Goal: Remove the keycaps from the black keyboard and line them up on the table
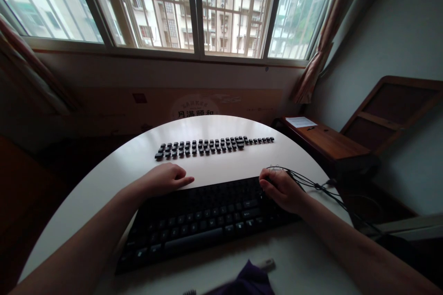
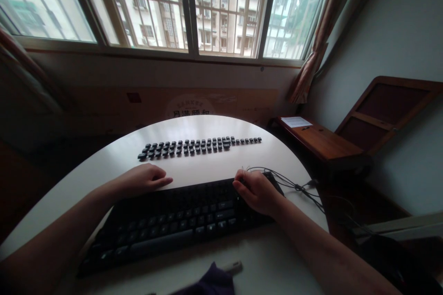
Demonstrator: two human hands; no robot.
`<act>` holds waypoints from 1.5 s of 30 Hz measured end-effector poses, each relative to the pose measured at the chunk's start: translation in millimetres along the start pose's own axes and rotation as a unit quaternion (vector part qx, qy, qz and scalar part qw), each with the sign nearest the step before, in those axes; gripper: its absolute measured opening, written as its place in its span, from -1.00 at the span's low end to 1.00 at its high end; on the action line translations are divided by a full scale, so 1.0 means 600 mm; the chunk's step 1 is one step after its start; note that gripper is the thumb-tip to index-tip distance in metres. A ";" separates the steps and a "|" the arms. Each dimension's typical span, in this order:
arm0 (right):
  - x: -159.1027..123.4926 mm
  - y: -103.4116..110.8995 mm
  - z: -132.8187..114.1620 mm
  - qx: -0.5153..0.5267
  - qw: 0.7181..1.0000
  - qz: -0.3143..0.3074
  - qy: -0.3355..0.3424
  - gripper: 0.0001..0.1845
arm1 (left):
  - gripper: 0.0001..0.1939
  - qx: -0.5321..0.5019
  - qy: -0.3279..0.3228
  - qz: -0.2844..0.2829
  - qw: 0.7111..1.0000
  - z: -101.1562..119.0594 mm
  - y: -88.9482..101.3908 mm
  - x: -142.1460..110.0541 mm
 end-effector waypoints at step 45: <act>-0.051 -0.001 -0.059 0.027 0.978 0.150 0.142 -0.93 | -0.66 -0.032 -0.076 0.075 0.994 0.111 0.051 -0.030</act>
Point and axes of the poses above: each hand's wrist, its own x-axis towards the middle knuckle, its own y-axis out of the back of the hand, z = x × y, the point moved 3 cm from there along x, towards the middle knuckle, and after that the axes turned 15 degrees about -y, right-handed, at the moved point
